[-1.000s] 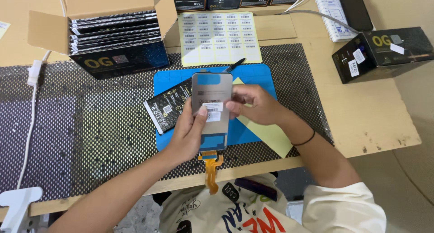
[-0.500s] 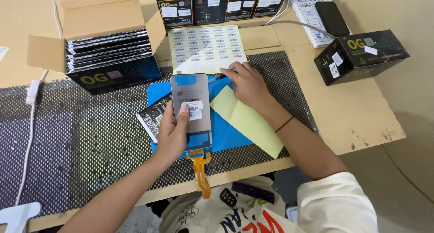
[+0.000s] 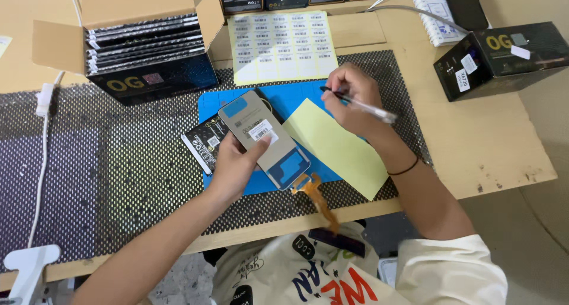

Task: The person handles a smartphone screen assembly, peels off a protective film, and writes on a label with a pen. They then place the screen into a black box and stack it with other boxes. The person also folds a yellow sticky note and places it on a blue mat.

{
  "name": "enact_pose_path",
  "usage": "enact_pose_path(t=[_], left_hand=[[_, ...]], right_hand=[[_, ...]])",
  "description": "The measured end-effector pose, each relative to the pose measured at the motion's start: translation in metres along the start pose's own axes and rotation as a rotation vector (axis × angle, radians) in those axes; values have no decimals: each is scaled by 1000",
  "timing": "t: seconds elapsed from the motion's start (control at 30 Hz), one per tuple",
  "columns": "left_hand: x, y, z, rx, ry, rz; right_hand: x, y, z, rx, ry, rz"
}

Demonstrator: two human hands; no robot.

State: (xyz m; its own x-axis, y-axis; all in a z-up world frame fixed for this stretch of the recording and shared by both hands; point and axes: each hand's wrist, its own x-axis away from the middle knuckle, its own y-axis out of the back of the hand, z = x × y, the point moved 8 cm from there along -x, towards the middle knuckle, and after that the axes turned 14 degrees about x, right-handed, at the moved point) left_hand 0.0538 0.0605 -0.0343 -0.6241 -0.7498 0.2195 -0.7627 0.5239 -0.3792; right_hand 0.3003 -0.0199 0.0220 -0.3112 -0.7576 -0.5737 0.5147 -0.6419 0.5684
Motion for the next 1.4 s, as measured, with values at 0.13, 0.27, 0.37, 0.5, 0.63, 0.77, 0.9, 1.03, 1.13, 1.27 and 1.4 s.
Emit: enact_pose_path(t=[0.13, 0.27, 0.37, 0.5, 0.63, 0.77, 0.9, 1.03, 1.13, 1.27, 1.4], left_hand=[[-6, -1, 15, 1, 54, 22], [-7, -10, 15, 4, 44, 47], [-5, -13, 14, 26, 58, 39], [-5, -13, 14, 88, 61, 15], [-5, -11, 22, 74, 63, 14], [-6, -11, 22, 89, 55, 18], [-9, -9, 26, 97, 38, 28], [-9, -10, 24, 89, 32, 44], [-8, -10, 24, 108, 23, 48], [-12, -7, 31, 91, 6, 65], [-9, -10, 25, 55, 1, 76]], right_hand=[[16, -38, 24, -459, -49, 97], [21, -55, 53, -421, -6, 211], [26, -65, 55, -407, -63, 241], [23, -65, 54, -403, -52, 157], [27, -66, 49, -314, -78, 119], [30, -69, 39, -243, -95, 51], [28, -65, 42, -181, -106, 0], [26, -62, 52, -155, -80, 16], [26, -63, 52, -119, -71, 26], [27, -62, 53, -82, -63, 22], [25, -60, 61, -61, -26, 22]])
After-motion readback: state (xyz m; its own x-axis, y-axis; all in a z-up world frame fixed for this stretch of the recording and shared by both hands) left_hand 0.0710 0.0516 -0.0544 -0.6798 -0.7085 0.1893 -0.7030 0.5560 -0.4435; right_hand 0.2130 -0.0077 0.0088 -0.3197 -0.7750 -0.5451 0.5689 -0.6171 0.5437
